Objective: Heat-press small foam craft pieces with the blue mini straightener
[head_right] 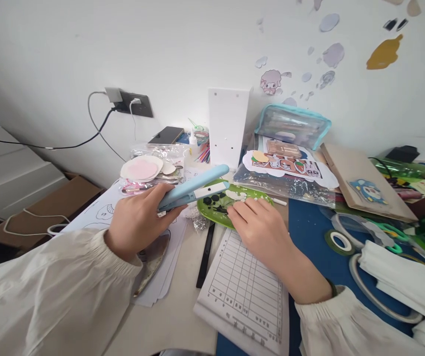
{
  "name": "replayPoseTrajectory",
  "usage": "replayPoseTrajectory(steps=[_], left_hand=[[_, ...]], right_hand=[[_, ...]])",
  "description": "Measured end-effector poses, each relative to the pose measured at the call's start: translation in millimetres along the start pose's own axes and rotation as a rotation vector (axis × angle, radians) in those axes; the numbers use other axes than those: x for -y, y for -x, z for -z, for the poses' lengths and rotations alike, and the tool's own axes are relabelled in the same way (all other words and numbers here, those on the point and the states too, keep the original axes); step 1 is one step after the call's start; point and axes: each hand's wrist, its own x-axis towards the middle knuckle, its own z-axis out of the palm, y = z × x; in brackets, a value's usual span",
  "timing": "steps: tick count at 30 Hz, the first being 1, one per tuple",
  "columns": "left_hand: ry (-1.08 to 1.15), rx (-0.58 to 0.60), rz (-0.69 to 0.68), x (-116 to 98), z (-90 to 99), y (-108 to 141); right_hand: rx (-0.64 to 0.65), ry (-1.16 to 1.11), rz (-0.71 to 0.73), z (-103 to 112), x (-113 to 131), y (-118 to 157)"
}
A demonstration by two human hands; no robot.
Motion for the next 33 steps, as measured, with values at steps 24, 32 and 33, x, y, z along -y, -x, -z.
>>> replayPoseTrajectory(steps=[24, 32, 33], left_hand=[[0.012, -0.046, -0.121, -2, -4.0, 3], [0.015, -0.064, -0.129, -1, -5.0, 3], [0.014, -0.062, -0.128, -1, -5.0, 3]], right_hand=[[-0.101, 0.089, -0.113, 13, -9, 3], [-0.051, -0.198, -0.331, 5, -7, 9], [-0.037, -0.261, -0.384, 4, -7, 9]])
